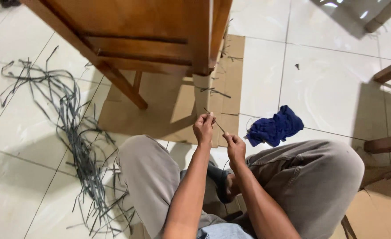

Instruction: Wrapping wooden chair legs with cardboard and securing them with plastic ties

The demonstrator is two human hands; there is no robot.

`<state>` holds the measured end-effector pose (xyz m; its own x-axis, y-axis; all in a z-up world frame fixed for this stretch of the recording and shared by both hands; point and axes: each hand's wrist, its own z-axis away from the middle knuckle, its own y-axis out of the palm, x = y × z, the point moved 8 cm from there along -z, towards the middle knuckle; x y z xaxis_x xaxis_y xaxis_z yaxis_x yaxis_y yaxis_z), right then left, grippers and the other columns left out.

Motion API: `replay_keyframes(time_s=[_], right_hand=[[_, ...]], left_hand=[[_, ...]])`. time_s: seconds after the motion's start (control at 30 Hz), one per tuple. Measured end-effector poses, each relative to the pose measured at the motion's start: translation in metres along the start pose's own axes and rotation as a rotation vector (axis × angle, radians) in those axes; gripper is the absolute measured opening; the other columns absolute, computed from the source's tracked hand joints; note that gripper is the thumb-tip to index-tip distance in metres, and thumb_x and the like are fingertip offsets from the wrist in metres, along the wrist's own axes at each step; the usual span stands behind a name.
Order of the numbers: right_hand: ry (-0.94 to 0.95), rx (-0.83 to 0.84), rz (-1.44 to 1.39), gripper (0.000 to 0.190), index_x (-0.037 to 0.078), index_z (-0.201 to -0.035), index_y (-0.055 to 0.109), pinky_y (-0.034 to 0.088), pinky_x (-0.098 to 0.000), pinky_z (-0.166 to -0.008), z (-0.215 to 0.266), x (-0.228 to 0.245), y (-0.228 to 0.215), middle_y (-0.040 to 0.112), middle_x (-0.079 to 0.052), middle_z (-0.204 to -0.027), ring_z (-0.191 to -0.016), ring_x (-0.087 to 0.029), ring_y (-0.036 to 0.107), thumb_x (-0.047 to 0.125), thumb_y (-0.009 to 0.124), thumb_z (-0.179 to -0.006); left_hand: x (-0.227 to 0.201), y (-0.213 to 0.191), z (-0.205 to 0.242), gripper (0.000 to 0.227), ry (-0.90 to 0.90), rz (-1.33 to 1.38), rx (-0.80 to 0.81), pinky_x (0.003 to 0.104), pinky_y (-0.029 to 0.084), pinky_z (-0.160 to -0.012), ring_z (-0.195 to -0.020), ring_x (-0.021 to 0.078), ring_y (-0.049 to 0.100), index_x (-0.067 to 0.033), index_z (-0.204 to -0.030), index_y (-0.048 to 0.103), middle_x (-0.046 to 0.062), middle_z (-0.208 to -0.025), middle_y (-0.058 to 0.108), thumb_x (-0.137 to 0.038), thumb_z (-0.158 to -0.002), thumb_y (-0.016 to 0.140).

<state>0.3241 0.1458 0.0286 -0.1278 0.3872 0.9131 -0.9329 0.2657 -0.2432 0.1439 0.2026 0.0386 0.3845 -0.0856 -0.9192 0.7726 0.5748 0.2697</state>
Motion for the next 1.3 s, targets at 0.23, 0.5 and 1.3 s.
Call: replay_keyframes(time_s=[0.23, 0.5, 1.3], right_hand=[[0.056, -0.115, 0.12, 0.03, 0.019, -0.088, 0.082, 0.049, -0.0407, -0.083, -0.034, -0.028, -0.029, 0.072, -0.009, -0.081, -0.089, -0.029, 0.066, 0.048, 0.076, -0.088], [-0.156, -0.002, 0.057, 0.045, 0.012, -0.142, 0.061, 0.045, -0.0531, -0.112, 0.003, 0.078, -0.018, 0.067, -0.022, -0.134, -0.131, -0.04, 0.059, 0.036, 0.057, -0.104], [0.019, -0.076, -0.229, 0.018, 0.014, -0.087, 0.07, 0.031, -0.0215, -0.04, -0.135, 0.072, 0.058, 0.04, 0.004, -0.061, -0.049, -0.006, 0.039, 0.029, 0.08, -0.088]], left_hand=[[-0.017, 0.015, -0.011, 0.012, 0.058, 0.005, 0.064, 0.021, 0.05, -0.067, -0.073, 0.0106, 0.064, -0.0075, -0.089, 0.071, 0.005, -0.079, 0.071, -0.018, -0.093, 0.075], [0.005, 0.042, 0.007, 0.011, 0.004, -0.486, 0.312, 0.027, 0.055, -0.082, -0.084, 0.0113, 0.076, -0.0225, -0.091, 0.078, -0.001, -0.08, 0.079, -0.032, -0.085, 0.082], [-0.033, -0.017, -0.153, 0.034, -0.008, -0.496, -0.034, 0.043, 0.052, -0.091, -0.098, 0.0259, 0.073, -0.0226, -0.104, 0.077, 0.004, -0.095, 0.078, -0.052, -0.087, 0.072]])
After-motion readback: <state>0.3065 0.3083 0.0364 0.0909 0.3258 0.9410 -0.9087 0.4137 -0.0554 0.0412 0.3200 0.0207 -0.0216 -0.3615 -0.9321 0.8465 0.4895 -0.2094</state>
